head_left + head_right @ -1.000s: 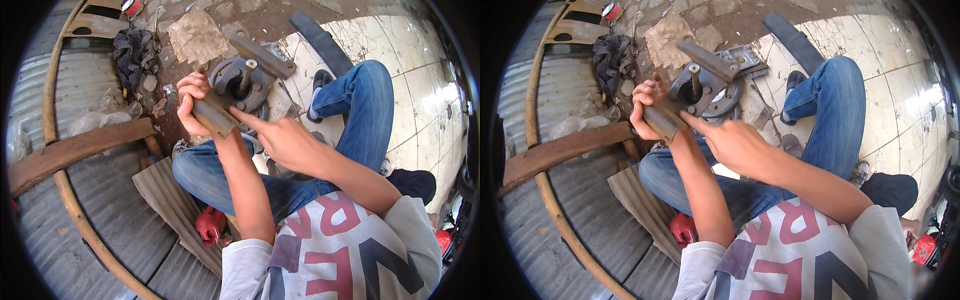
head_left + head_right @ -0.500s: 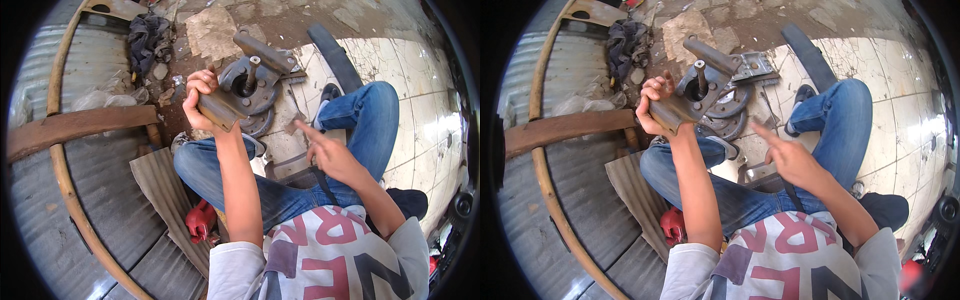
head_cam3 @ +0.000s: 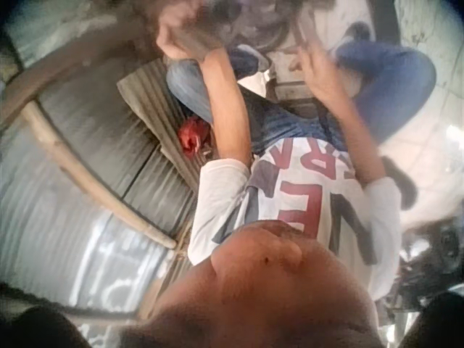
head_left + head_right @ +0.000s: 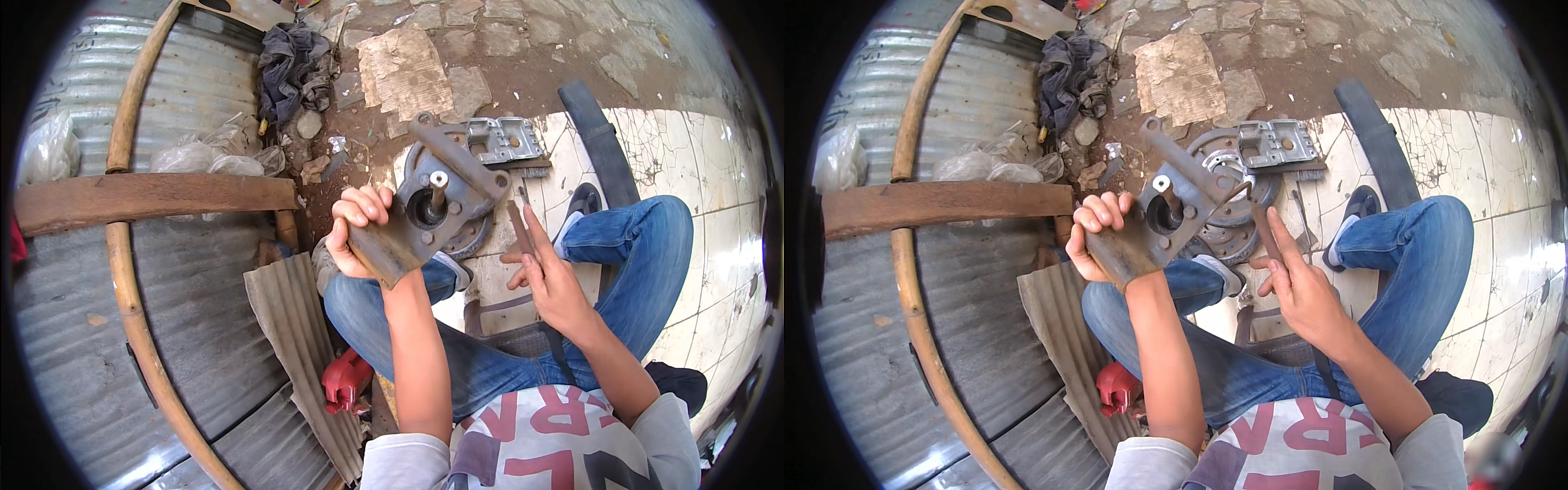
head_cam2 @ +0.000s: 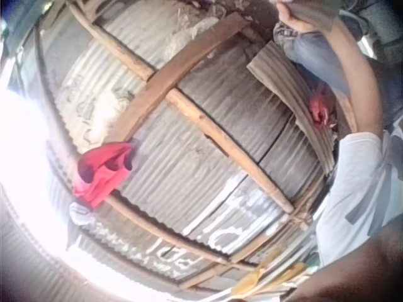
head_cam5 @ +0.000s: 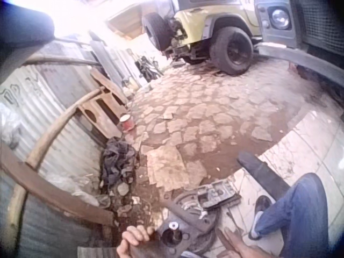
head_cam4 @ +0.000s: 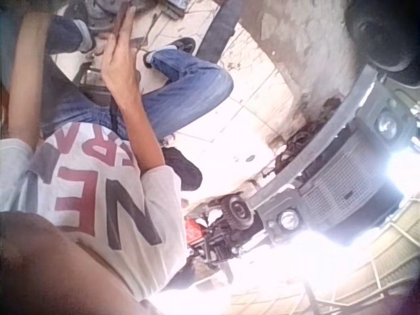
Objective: The person sits on the ground and uses a metal rod to scrape and clean the interior of a metal mechanical housing. They rotate the part to access different areas and repeatedly insert the rod to remove debris.
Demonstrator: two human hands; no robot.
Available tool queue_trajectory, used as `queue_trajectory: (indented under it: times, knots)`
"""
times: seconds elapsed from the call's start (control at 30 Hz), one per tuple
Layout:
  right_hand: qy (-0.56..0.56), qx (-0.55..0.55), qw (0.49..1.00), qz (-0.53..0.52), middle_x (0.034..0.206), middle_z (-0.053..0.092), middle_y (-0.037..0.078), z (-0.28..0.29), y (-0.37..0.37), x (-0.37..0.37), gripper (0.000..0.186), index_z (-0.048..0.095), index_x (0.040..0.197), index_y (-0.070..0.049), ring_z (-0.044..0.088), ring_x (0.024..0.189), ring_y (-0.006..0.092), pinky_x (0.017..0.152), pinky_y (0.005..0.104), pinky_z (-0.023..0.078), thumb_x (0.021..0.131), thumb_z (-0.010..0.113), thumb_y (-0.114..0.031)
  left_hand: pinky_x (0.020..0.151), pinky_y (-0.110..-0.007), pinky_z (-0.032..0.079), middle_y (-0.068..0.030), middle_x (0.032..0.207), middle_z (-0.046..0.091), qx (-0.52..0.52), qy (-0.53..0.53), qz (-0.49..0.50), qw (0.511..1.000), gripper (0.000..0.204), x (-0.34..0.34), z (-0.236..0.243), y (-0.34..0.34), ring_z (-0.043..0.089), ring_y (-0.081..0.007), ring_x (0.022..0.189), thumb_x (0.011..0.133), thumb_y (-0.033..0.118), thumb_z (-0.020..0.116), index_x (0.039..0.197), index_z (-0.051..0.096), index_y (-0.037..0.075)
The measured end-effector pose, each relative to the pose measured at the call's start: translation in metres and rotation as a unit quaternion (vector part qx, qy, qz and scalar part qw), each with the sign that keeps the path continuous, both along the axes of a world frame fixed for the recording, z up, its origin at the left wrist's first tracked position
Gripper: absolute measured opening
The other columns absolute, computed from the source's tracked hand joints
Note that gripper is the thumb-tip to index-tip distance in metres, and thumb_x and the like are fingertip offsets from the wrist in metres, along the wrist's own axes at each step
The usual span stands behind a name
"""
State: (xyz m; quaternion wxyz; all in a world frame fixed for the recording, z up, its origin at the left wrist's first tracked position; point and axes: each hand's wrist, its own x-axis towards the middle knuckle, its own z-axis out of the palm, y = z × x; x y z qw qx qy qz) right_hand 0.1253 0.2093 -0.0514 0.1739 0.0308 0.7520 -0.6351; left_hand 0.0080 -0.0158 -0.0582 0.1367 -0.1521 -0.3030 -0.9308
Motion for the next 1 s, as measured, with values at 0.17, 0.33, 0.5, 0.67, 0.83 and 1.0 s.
queue_trajectory:
  times: [0.17, 0.33, 0.5, 0.67, 0.83, 1.0]
  knots:
    - [0.088, 0.016, 0.995, -0.032, 0.114, 0.065, 0.021, 0.001, -0.008, -0.009, 0.061, 0.014, 0.155, -0.011, 0.066, 0.071, 0.0156, 0.072, 0.0294, 0.053, 0.099, 0.037, 0.001, 0.096, -0.043, 0.042, -0.0066, 0.080, 0.055, 0.001, 0.004, 0.054, 0.999, 0.031, 0.003, -0.002, -0.006, 0.051, -0.0210, 0.082, 0.090, 0.028, 0.044, 0.074, 0.060, 0.006]
    - [0.248, 0.013, 0.969, -0.001, 0.104, 0.067, 0.016, 0.010, -0.024, 0.001, 0.070, 0.032, 0.150, -0.008, 0.068, 0.072, 0.0215, 0.064, 0.0333, 0.055, 0.084, 0.052, 0.008, 0.113, -0.048, 0.033, -0.0114, 0.110, 0.057, 0.025, -0.030, 0.076, 0.996, 0.030, 0.009, -0.001, -0.004, 0.051, -0.0270, 0.120, 0.091, 0.026, 0.041, 0.072, 0.053, 0.006]
    - [0.225, 0.199, 0.951, 0.069, 0.084, 0.054, 0.010, 0.038, -0.041, -0.026, 0.072, 0.043, 0.146, -0.017, 0.060, 0.063, 0.0294, 0.055, 0.0409, 0.052, 0.078, 0.058, 0.001, 0.114, -0.053, 0.031, -0.0130, 0.120, 0.055, 0.033, -0.023, 0.083, 0.996, 0.030, 0.011, -0.001, 0.003, 0.048, -0.0272, 0.126, 0.091, 0.024, 0.039, 0.071, 0.052, 0.006]
    - [0.276, 0.300, 0.905, 0.125, 0.079, 0.053, 0.006, 0.036, -0.049, -0.032, 0.073, 0.041, 0.147, -0.020, 0.060, 0.058, 0.0215, 0.050, 0.0357, 0.052, 0.080, 0.067, -0.012, 0.113, -0.053, 0.032, -0.0097, 0.121, 0.062, 0.029, -0.007, 0.089, 0.996, 0.032, 0.012, -0.005, 0.004, 0.056, -0.0261, 0.120, 0.092, 0.026, 0.038, 0.073, 0.056, 0.007]
    - [0.344, 0.315, 0.875, 0.129, 0.073, 0.052, 0.004, 0.031, -0.053, -0.030, 0.072, 0.043, 0.146, -0.019, 0.057, 0.054, 0.0199, 0.047, 0.0345, 0.050, 0.079, 0.069, -0.012, 0.107, -0.050, 0.036, -0.0106, 0.117, 0.062, 0.023, -0.028, 0.123, 0.992, 0.033, 0.009, -0.005, 0.003, 0.057, -0.0252, 0.117, 0.092, 0.026, 0.037, 0.074, 0.056, 0.006]
    - [0.341, 0.317, 0.880, 0.094, 0.075, 0.060, 0.006, 0.027, -0.054, -0.040, 0.068, 0.051, 0.140, -0.023, 0.062, 0.061, 0.0223, 0.051, 0.0359, 0.051, 0.077, 0.068, -0.006, 0.068, -0.033, 0.038, -0.0079, 0.074, 0.054, 0.049, -0.016, 0.100, 0.994, 0.029, 0.002, -0.004, -0.002, 0.047, -0.0171, 0.065, 0.089, 0.025, 0.041, 0.072, 0.053, 0.005]
